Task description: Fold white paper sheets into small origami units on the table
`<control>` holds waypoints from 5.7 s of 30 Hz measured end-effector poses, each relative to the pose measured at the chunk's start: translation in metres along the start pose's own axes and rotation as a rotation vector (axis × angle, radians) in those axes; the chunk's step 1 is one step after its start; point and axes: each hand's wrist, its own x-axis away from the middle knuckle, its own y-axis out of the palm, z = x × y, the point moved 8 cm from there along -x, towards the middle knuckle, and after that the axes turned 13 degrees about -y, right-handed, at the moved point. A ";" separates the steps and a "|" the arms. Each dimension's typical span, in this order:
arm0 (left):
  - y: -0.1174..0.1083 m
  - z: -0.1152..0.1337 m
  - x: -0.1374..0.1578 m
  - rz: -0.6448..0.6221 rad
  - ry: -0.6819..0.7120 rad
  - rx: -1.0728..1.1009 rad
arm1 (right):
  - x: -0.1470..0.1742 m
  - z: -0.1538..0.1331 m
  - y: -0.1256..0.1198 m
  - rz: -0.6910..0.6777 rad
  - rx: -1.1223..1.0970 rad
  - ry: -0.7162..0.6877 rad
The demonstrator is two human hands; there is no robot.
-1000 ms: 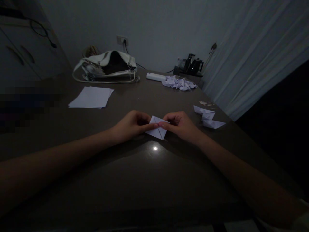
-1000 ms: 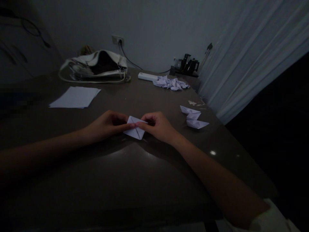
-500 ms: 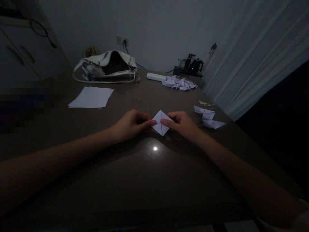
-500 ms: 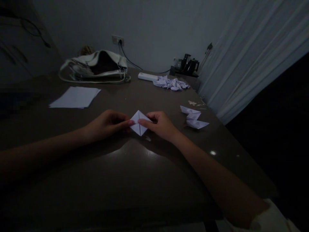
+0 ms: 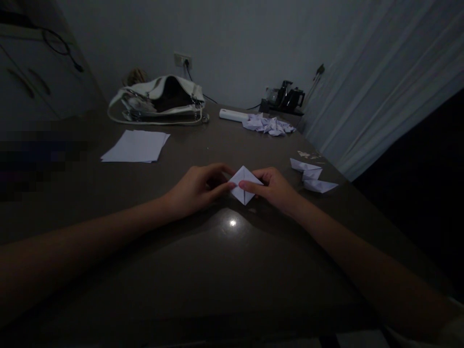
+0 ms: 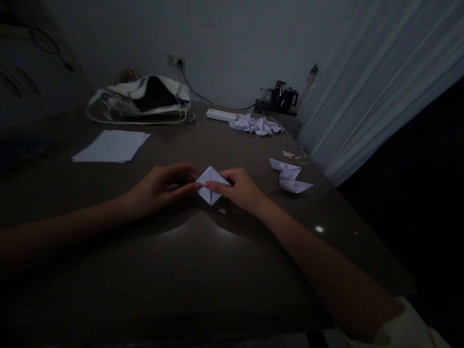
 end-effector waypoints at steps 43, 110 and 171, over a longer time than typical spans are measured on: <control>0.010 0.006 0.005 0.089 0.245 -0.432 | -0.001 0.009 0.010 -0.047 -0.206 0.036; 0.017 -0.006 -0.003 -0.198 -0.184 0.228 | -0.004 -0.015 -0.004 0.109 -0.078 -0.253; 0.010 0.004 0.001 -0.079 0.006 -0.135 | 0.002 -0.006 0.023 -0.231 0.017 -0.140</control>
